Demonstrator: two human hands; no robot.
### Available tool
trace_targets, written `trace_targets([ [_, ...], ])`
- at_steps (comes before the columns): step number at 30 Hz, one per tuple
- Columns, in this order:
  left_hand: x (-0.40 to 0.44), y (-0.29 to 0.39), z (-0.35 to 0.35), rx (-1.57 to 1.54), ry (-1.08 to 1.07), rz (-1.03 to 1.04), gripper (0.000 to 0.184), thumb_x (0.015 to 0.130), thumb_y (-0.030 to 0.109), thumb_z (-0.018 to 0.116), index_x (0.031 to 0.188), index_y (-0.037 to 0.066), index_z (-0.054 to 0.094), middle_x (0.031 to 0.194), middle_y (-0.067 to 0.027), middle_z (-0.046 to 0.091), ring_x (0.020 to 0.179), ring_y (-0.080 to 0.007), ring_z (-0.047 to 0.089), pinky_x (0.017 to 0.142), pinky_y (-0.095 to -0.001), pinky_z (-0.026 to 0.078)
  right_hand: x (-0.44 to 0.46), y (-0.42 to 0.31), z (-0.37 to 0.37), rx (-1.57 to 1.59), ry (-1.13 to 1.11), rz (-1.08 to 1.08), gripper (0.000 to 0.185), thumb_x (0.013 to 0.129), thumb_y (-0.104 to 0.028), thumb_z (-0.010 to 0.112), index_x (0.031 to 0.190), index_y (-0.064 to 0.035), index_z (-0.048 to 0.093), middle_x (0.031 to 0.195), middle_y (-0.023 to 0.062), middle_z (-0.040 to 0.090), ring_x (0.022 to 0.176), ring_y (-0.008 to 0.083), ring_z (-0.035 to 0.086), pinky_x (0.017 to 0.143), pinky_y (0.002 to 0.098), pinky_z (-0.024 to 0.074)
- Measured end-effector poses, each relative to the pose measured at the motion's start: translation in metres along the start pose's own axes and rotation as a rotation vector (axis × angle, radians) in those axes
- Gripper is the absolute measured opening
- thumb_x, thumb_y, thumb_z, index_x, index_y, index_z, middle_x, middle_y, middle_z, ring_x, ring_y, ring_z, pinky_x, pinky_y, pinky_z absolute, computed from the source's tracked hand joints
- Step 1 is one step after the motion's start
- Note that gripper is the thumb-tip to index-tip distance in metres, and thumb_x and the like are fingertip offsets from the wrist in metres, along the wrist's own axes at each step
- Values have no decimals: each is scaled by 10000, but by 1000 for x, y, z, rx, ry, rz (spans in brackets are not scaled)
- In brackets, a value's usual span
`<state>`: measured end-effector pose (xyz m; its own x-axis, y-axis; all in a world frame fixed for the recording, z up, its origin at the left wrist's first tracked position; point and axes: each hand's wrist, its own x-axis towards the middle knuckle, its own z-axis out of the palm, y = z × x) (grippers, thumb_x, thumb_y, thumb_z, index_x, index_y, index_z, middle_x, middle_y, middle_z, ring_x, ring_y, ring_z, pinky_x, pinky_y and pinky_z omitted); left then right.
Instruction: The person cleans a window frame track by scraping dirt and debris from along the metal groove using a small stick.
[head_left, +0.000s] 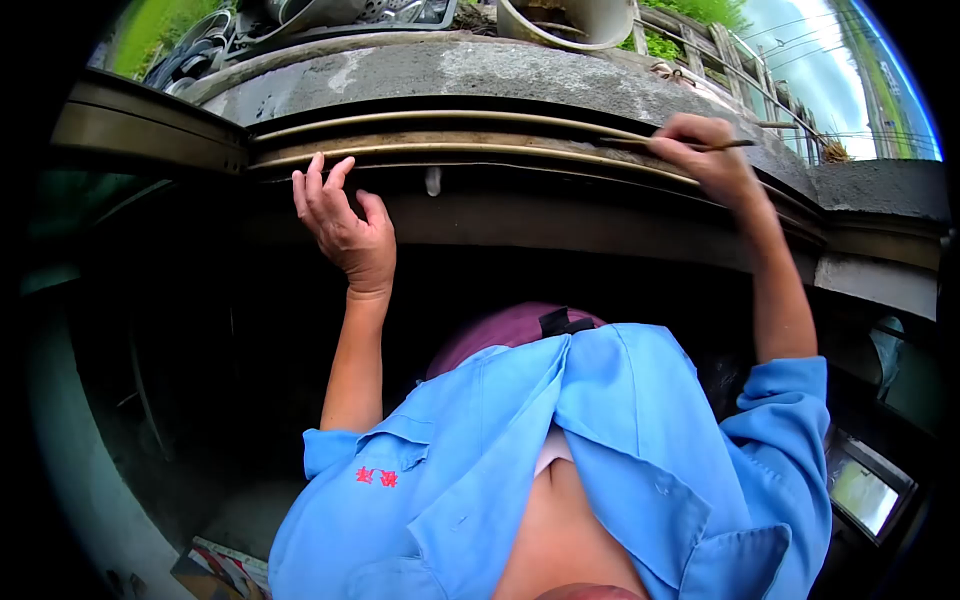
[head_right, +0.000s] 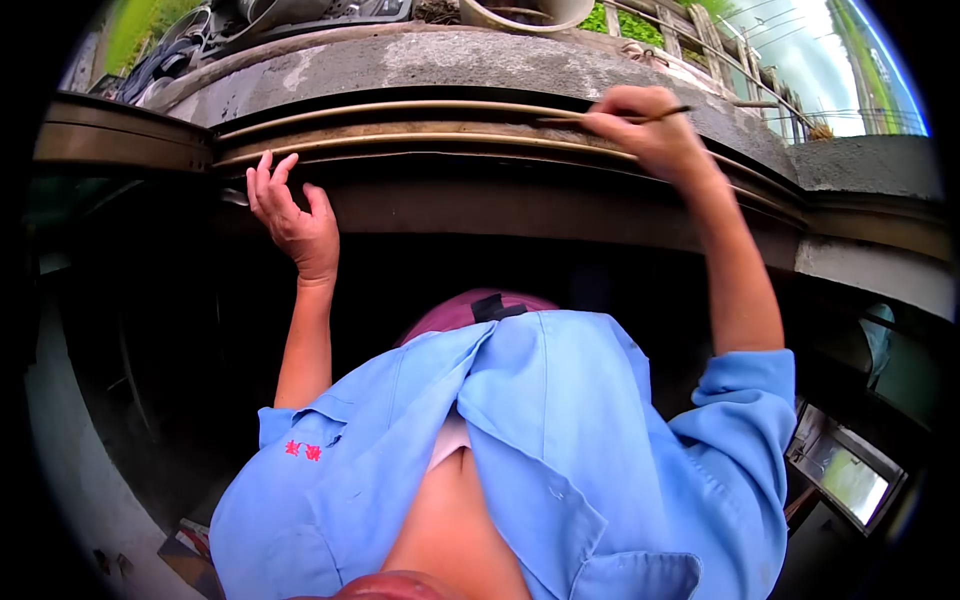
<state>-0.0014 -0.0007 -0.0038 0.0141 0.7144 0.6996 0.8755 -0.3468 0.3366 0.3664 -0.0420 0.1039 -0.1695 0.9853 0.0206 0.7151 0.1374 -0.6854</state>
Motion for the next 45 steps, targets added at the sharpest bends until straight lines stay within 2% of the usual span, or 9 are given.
trace_targets([
  [5, 11, -6, -19, -12, -81, 9, 363, 745, 54, 623, 1098, 116, 568, 1289, -79, 461, 1181, -261, 438, 983, -392, 343, 92, -58, 115, 169, 25, -221, 198, 830, -184, 664, 760, 0, 640, 624, 27, 570, 612, 85, 523, 561, 249, 437],
  [9, 31, -29, -23, -113, -47, 54, 282, 808, 45, 580, 1088, 76, 569, 1233, -105, 528, 1138, -276, 486, 983, -388, 357, 98, -90, 128, 115, 22, -255, 176, 826, -152, 643, 749, 5, 624, 618, 51, 577, 587, 111, 523, 558, 270, 439],
  [12, 32, -52, -25, -143, -20, -3, 267, 817, 50, 572, 1084, 60, 572, 1230, -99, 537, 1118, -272, 492, 966, -375, 378, 59, -64, 59, 42, -170, 3, 189, 833, -180, 647, 768, -3, 644, 635, 27, 579, 586, 87, 515, 531, 237, 413],
  [17, 28, -57, -18, -48, -16, 51, 319, 768, 21, 596, 1082, 72, 576, 1215, -96, 541, 1161, -287, 480, 993, -386, 374, 24, -31, 21, 208, -87, 261, 154, 809, -147, 661, 748, -5, 669, 592, -8, 547, 567, 44, 481, 524, 205, 393],
  [25, 29, -59, -22, -20, -55, 73, 314, 749, 23, 582, 1060, 63, 598, 1211, -99, 521, 1167, -293, 468, 995, -392, 396, 105, -113, 141, 91, 57, -267, 154, 811, -129, 652, 760, 13, 623, 665, 65, 587, 639, 127, 551, 583, 268, 448],
  [31, 28, -57, -21, -67, -29, 32, 347, 755, -13, 589, 1094, 58, 582, 1201, -107, 550, 1152, -294, 493, 987, -405, 377, 35, -57, 35, 67, -27, 259, 134, 792, -107, 670, 736, 9, 634, 614, 14, 545, 566, 74, 473, 501, 242, 374],
  [34, 30, -56, -21, -69, -43, 48, 358, 748, -21, 584, 1098, 55, 579, 1203, -109, 549, 1152, -298, 492, 986, -407, 378, 40, -58, 48, -17, -14, -22, 115, 785, -79, 662, 708, -6, 618, 644, 37, 548, 615, 105, 507, 528, 257, 393],
  [39, 31, -56, -22, -46, -66, 58, 333, 733, -17, 570, 1060, 44, 591, 1203, -111, 532, 1152, -302, 479, 982, -396, 402, 103, -106, 132, 250, -28, -176, 120, 801, -98, 649, 733, -6, 613, 681, 35, 553, 626, 111, 518, 559, 257, 418],
  [45, 30, -54, -23, -50, -63, 33, 349, 742, -39, 562, 1079, 49, 584, 1207, -107, 542, 1146, -300, 490, 987, -401, 385, 53, -83, 50, 98, -118, 252, 134, 798, -113, 651, 736, 6, 645, 602, 7, 563, 546, 59, 492, 503, 222, 400],
])
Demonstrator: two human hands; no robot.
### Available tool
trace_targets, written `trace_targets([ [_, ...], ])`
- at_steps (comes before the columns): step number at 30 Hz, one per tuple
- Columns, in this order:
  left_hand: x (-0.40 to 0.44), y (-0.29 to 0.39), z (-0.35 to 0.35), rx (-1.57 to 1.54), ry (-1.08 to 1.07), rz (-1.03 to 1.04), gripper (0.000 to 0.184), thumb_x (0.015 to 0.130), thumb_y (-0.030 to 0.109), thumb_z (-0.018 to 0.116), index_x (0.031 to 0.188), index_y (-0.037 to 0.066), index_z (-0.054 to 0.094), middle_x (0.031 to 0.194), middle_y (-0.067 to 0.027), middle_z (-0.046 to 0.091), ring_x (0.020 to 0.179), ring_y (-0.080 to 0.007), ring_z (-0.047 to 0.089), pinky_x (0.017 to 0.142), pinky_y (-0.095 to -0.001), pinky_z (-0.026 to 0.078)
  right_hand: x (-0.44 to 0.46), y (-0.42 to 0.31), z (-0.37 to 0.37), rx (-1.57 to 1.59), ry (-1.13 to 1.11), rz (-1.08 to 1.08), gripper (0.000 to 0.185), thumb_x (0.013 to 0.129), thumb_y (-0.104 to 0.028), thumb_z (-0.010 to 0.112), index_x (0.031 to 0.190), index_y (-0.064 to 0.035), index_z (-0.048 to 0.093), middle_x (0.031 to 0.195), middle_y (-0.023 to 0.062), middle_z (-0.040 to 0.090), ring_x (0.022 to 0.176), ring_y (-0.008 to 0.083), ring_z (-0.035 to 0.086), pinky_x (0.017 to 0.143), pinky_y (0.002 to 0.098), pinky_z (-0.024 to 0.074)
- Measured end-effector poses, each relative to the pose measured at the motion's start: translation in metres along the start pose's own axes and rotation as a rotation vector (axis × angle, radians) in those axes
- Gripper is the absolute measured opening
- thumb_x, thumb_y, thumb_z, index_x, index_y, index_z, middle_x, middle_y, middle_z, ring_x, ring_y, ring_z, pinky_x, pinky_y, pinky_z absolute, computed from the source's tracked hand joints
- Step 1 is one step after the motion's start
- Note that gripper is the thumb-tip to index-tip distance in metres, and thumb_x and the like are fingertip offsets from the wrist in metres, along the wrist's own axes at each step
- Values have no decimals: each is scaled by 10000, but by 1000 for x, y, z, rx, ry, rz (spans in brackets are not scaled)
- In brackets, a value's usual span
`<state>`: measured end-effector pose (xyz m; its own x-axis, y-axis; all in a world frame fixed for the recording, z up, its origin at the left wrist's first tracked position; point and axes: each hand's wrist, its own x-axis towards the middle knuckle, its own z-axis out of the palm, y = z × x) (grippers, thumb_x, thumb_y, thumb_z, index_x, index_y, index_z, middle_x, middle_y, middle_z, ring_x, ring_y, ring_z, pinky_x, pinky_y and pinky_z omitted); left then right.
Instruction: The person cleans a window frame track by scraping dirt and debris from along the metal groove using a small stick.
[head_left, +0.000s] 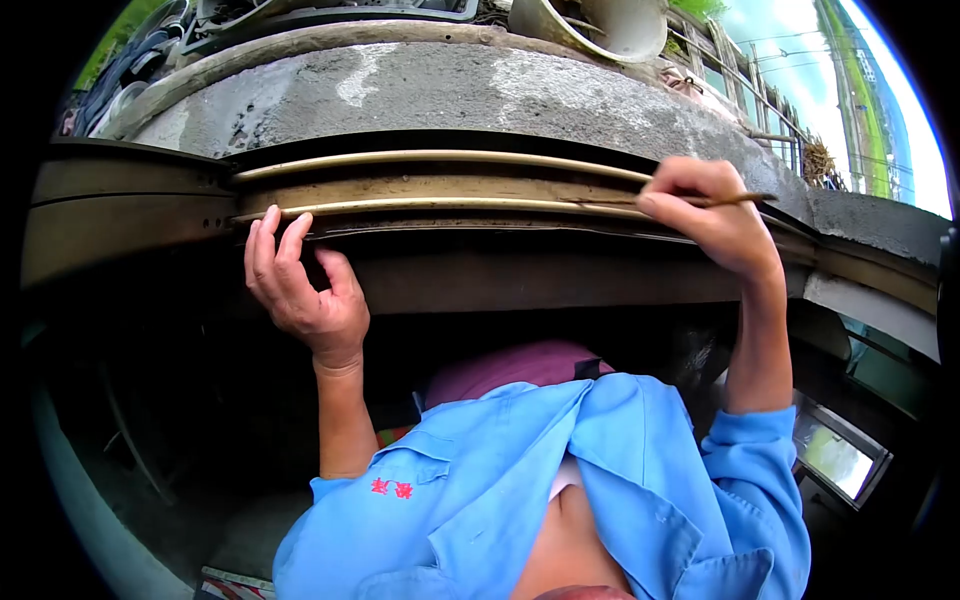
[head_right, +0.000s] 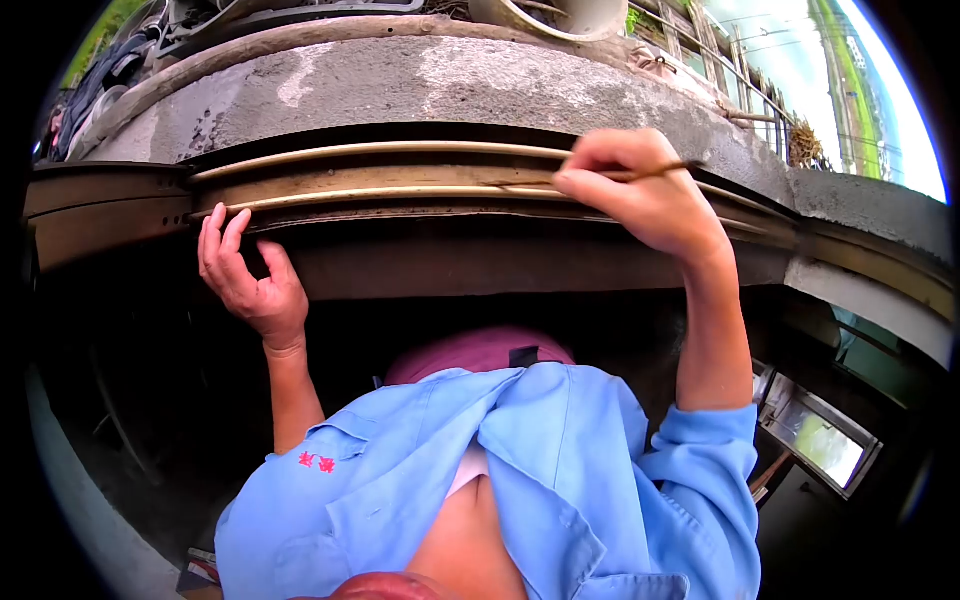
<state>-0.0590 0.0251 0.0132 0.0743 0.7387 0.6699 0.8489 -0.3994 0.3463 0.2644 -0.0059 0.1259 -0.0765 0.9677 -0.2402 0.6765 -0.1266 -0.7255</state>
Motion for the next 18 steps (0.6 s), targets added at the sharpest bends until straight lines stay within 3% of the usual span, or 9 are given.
trace_targets([
  [2, 0, 1, 0, -14, 4, -2, 366, 745, -54, 561, 1097, 45, 577, 1211, -107, 549, 1144, -302, 498, 993, -410, 370, -3, 5, 2, 82, 8, 38, 141, 801, -117, 655, 739, 9, 642, 608, -3, 561, 572, 50, 495, 514, 216, 398],
  [5, 1, 1, 0, 19, -2, 13, 359, 749, -50, 563, 1095, 46, 577, 1207, -110, 552, 1146, -301, 499, 990, -409, 368, 24, -4, 40, 227, 0, -137, 158, 804, -134, 661, 773, 19, 638, 628, -2, 563, 620, 53, 506, 546, 221, 409],
  [6, 2, 1, -1, 19, -2, 19, 359, 749, -50, 563, 1095, 46, 577, 1207, -110, 552, 1146, -301, 499, 990, -409, 368, 28, -13, 46, 284, -56, -56, 155, 806, -133, 653, 782, 19, 637, 638, 8, 570, 620, 59, 510, 549, 225, 415],
  [8, 1, 0, -2, 29, -17, 22, 354, 753, -49, 558, 1094, 44, 577, 1208, -112, 551, 1148, -301, 498, 989, -407, 367, 23, -10, 42, 214, 11, -128, 148, 804, -124, 648, 772, 19, 633, 638, 14, 573, 623, 56, 510, 545, 224, 413],
  [12, 0, 1, -1, 25, -12, -4, 352, 757, -49, 556, 1096, 44, 576, 1212, -112, 549, 1149, -300, 497, 990, -407, 366, 1, -3, 15, 116, 39, 54, 141, 797, -112, 652, 740, 15, 628, 615, 10, 566, 591, 54, 502, 521, 224, 401],
  [16, 1, 1, -2, 30, -18, 12, 357, 757, -50, 556, 1100, 44, 573, 1219, -111, 544, 1155, -299, 493, 992, -407, 364, 27, -15, 55, 204, 103, -169, 156, 797, -121, 658, 728, 11, 614, 586, 14, 537, 562, 69, 472, 505, 238, 387],
  [18, 1, 0, -3, 30, -34, 18, 359, 756, -50, 556, 1102, 44, 572, 1220, -110, 544, 1158, -298, 491, 994, -407, 363, 26, -21, 48, 163, 52, -139, 155, 798, -115, 650, 728, 18, 613, 575, 16, 531, 553, 69, 472, 502, 237, 387],
])
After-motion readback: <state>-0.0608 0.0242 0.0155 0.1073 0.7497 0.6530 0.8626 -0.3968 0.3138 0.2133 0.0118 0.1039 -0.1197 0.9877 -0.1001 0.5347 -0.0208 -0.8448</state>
